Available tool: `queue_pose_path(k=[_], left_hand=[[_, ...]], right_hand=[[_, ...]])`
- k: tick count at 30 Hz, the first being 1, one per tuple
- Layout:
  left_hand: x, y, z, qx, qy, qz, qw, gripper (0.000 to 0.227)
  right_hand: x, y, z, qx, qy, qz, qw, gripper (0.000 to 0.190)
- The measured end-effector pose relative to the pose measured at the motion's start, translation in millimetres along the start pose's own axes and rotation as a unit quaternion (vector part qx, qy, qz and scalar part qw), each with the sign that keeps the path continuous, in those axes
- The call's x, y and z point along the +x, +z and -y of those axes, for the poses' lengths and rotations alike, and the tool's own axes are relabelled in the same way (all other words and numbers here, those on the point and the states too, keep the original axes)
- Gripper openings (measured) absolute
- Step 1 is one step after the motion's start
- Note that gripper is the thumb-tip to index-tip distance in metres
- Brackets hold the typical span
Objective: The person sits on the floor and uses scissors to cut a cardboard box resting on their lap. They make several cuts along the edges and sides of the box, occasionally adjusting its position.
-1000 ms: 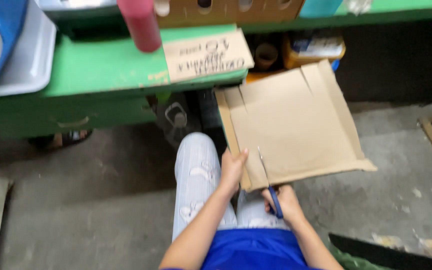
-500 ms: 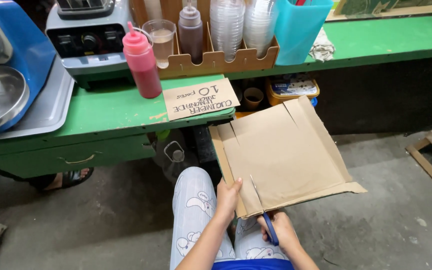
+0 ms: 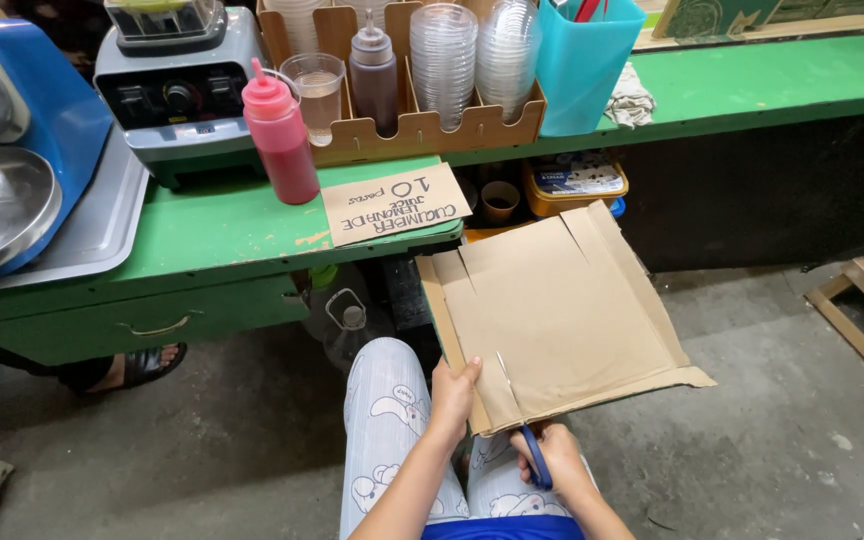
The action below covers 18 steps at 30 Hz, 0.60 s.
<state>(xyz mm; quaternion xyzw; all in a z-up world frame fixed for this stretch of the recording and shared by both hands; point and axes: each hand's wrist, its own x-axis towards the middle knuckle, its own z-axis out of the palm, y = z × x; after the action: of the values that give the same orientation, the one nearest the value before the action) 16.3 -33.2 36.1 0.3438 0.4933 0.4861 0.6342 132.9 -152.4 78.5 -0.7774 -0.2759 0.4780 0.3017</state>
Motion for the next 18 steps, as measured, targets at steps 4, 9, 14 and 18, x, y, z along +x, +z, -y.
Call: queue_pose_path(k=[4, 9, 14, 18], left_hand=[[-1, 0, 0, -0.012, -0.014, -0.002, 1.0, 0.046], [0, -1, 4, -0.006, -0.006, -0.002, 1.0, 0.044], [2, -1, 7, -0.008, -0.007, -0.001, 1.0, 0.044], [2, -1, 8, -0.014, -0.003, -0.001, 1.0, 0.043]], right_hand=[[0, 0, -3, 0.035, -0.008, 0.017, 0.999, 0.024], [-10, -1, 5, 0.038, -0.006, 0.017, 0.999, 0.024], [-6, 0, 0, 0.062, -0.015, 0.025, 0.998, 0.02], [-7, 1, 1, 0.058, -0.011, 0.023, 0.998, 0.02]])
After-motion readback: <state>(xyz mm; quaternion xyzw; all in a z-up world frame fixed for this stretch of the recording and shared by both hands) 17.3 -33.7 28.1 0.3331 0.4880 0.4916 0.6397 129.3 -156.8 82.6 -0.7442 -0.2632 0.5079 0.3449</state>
